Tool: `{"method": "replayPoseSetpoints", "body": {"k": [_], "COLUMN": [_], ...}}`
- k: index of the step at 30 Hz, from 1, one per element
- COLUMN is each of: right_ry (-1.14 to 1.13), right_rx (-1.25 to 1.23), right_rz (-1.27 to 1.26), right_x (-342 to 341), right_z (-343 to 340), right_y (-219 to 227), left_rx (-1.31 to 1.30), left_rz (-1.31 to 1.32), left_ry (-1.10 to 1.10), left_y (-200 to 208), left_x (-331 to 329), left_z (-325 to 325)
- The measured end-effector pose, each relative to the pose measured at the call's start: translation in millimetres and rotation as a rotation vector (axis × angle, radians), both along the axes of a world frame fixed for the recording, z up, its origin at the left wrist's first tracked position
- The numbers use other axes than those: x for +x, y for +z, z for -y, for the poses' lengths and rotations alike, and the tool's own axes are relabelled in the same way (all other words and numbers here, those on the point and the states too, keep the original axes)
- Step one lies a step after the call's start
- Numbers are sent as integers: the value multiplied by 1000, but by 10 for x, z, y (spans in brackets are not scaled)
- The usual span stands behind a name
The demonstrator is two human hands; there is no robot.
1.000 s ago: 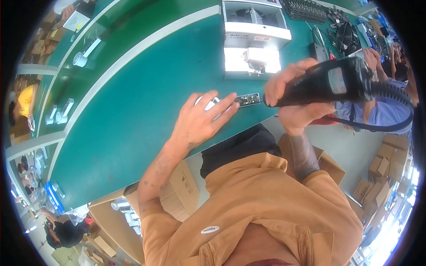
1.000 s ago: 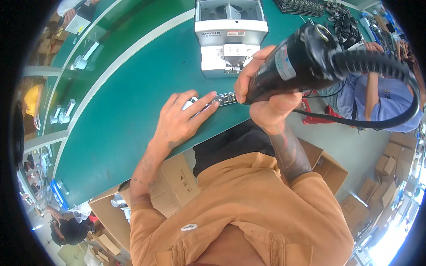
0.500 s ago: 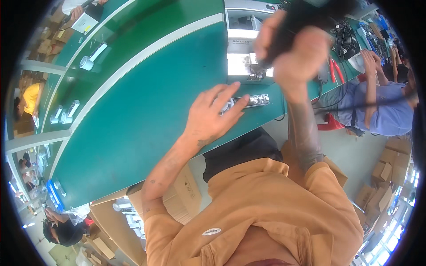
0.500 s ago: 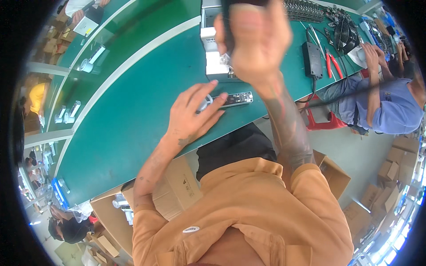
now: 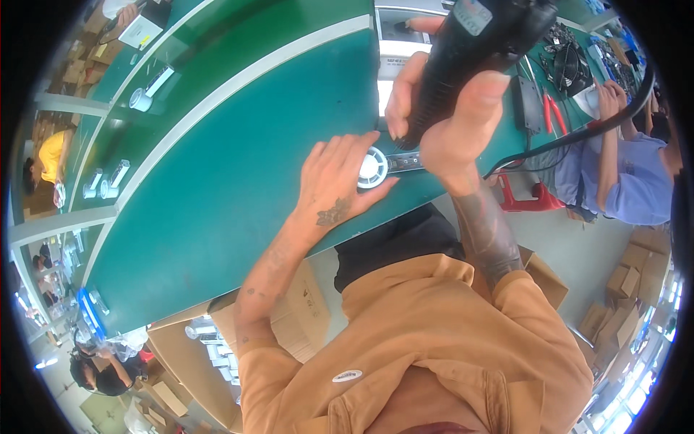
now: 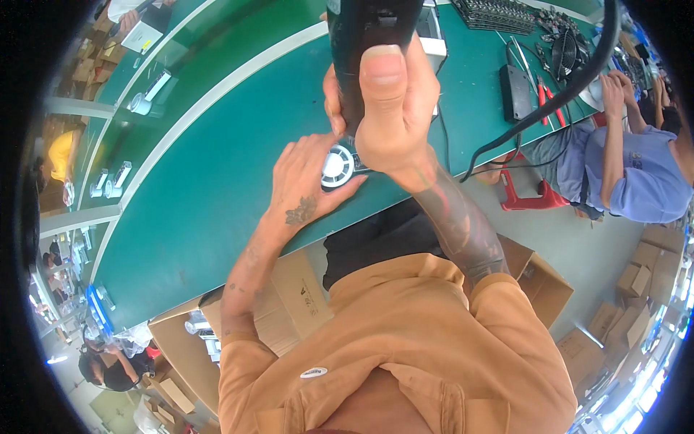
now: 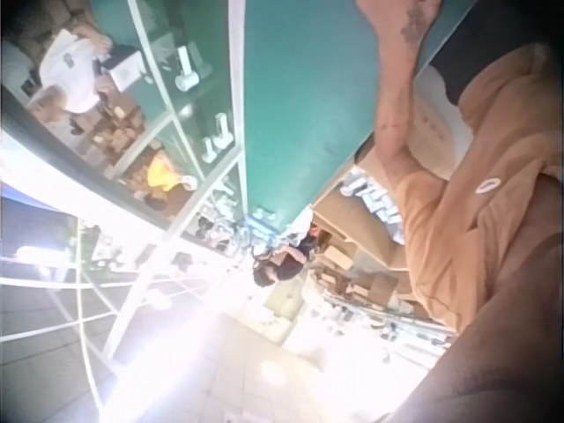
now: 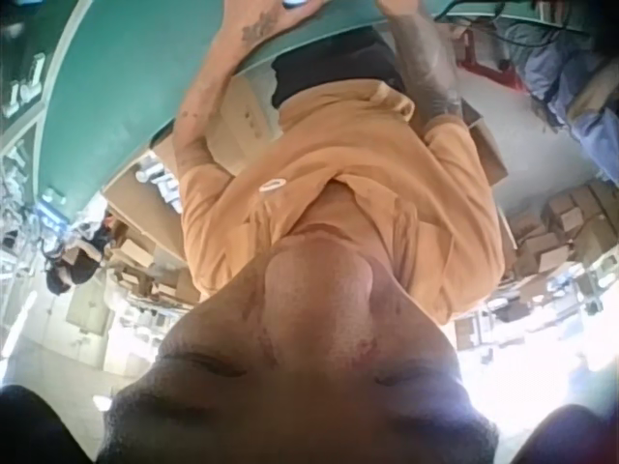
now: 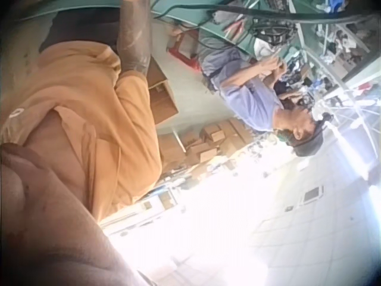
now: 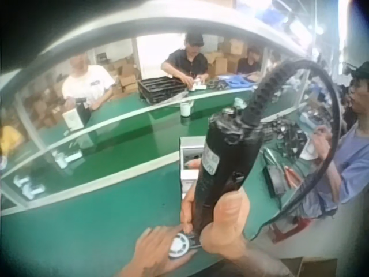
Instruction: Assembling and inspecting portable fans on a factory production line.
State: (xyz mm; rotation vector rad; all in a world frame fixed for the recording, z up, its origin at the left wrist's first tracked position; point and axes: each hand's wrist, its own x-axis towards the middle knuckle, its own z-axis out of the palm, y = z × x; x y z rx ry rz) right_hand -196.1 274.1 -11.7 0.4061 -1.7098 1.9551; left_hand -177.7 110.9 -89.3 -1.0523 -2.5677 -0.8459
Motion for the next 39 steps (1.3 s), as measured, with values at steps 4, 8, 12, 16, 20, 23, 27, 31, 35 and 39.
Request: {"method": "replayPoseSetpoints", "body": {"k": [4,8,12,16,20,23,27,31,35,39], "right_ry": [129,132,119,12,15,13,17,72,68,183], "right_rx": [-175,-208,-229,-96,-84,-94,-135,-144,-180,-240], "right_rz": [-105,-90,-116,50,37,50,65,29,4,-643], "right_x": [-48,-54,-86,-48,-64,-79,-78,-89,-82,-395], "right_z": [-28,-55,-101,-134,-161,-171,-182,-278,-408,-937], "right_y": [-152,-205,-230,-122,-166,-175,-168,-189,-158,-105], "left_rx": [0,3,9,6,4,24,1,19,-14,-25], "left_rz": [-1,-13,-15,-6,-4,-9,-4,-18,29,12], "left_ry": [-27,-28,-28,-23,-26,-27,-22,-22,-13,14], "left_y": [-7,-21,-47,-48,-59,-60,-57,-65,-67,-106], "left_x": [-20,-21,-30,-31,-49,-54,-66,-73,-75,-52], "left_z": [-32,-54,-82,-94,-117,-139,-166,-185,-197,-191]}}
